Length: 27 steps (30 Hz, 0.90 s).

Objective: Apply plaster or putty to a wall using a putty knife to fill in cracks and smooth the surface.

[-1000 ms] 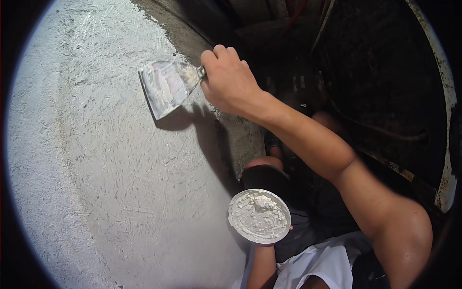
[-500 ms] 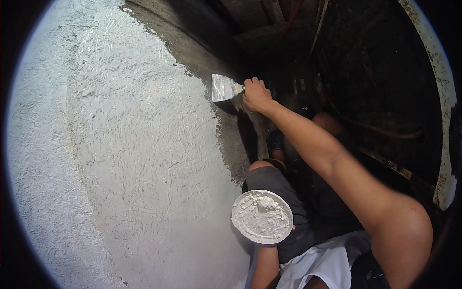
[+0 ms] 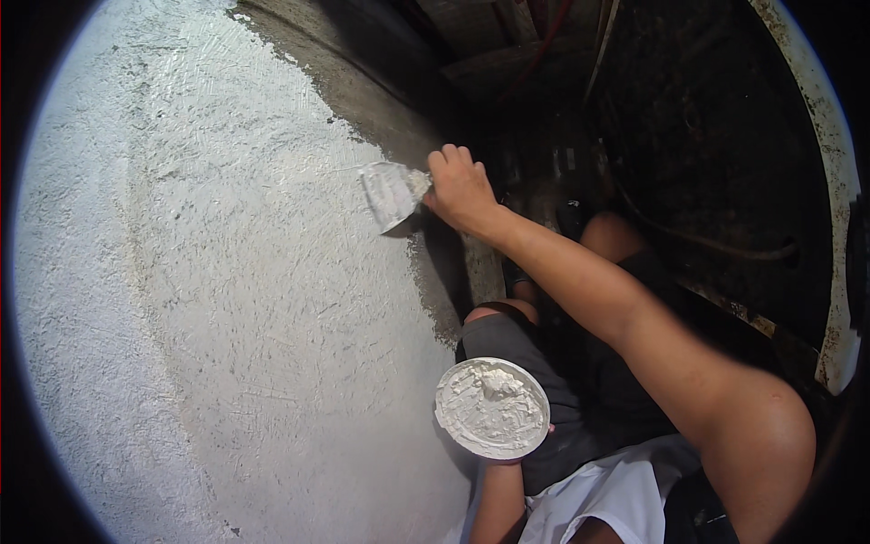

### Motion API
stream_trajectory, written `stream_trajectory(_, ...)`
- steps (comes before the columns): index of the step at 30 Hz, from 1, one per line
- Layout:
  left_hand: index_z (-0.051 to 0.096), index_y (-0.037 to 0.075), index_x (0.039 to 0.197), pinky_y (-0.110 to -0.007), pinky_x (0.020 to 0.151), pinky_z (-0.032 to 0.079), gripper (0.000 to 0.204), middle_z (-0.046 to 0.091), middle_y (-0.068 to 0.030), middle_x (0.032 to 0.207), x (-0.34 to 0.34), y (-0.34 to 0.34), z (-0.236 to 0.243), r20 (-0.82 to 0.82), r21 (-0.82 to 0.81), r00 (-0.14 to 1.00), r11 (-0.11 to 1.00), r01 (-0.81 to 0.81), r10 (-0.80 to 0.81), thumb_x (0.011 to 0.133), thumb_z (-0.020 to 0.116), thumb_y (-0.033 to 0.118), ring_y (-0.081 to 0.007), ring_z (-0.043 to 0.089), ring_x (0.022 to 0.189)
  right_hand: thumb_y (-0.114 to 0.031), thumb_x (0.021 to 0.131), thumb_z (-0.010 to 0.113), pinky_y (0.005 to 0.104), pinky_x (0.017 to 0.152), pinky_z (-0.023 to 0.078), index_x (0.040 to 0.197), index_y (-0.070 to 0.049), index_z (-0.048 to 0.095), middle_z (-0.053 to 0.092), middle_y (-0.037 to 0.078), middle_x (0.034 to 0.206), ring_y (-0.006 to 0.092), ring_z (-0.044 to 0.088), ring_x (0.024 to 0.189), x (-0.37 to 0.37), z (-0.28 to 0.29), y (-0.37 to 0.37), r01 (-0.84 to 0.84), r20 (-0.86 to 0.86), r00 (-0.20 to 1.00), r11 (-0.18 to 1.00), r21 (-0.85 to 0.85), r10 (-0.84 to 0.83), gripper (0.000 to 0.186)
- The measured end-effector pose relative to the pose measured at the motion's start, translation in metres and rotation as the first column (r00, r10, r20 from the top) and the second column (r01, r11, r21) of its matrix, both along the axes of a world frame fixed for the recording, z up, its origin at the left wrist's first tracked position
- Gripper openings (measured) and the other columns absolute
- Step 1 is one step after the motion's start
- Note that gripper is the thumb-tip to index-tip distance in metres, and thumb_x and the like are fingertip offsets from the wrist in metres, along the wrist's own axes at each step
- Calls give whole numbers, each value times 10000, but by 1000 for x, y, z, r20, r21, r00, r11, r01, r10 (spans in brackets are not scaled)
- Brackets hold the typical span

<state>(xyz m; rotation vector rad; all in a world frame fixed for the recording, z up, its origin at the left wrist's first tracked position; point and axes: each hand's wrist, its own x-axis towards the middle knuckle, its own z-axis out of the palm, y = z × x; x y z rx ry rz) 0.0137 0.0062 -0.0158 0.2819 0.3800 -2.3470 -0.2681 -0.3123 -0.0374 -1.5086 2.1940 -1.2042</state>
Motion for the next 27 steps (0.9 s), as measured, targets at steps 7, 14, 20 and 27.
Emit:
stream_trajectory(7, 365, 207, 1666, -816, 1133, 331, 949, 431, -105, 1684, -10, -7, 12, -5, 25, 1000, 1000, 11, -11, 928, 541, 777, -439, 403, 1529, -126, 862, 628, 454, 598, 444, 893, -110, 566, 465, 43, 685, 269, 522, 621, -32, -50, -4, -224, 755, 646, 973, 52, 108, 71)
stream_trajectory(14, 378, 227, 1657, -887, 1054, 346, 915, 427, -124, 1682, -18, -13, 23, -26, 107, 1000, 994, -13, 16, 946, 480, 795, -486, 410, 1510, -171, 826, 563, 300, 505, 285, 839, -183, 470, 332, -39, 653, 103, 280, 510, -49, -30, 8, -509, 904, -391, 779, -367, 170, 95)
stream_trajectory(20, 369, 252, 1663, -909, 1055, 315, 915, 379, -115, 1711, -13, -13, 20, -9, 94, 999, 995, -39, 40, 947, 451, 815, -486, 364, 1539, -189, 904, 533, 314, 501, 342, 967, -131, 531, 490, 8, 730, 124, 394, 530, -44, -19, 19, -348, 995, 67, 937, -44, 71, 86)
stream_trajectory(27, 349, 275, 1674, -904, 1078, 288, 921, 359, -102, 1724, -9, -11, 19, -15, 94, 999, 995, -33, 34, 943, 429, 829, -472, 329, 1563, -210, 1008, 537, 491, 882, 517, 1226, 0, 636, 696, 266, 1009, 464, 681, 993, -51, 9, 19, 105, 550, 834, 989, -102, -32, 319)
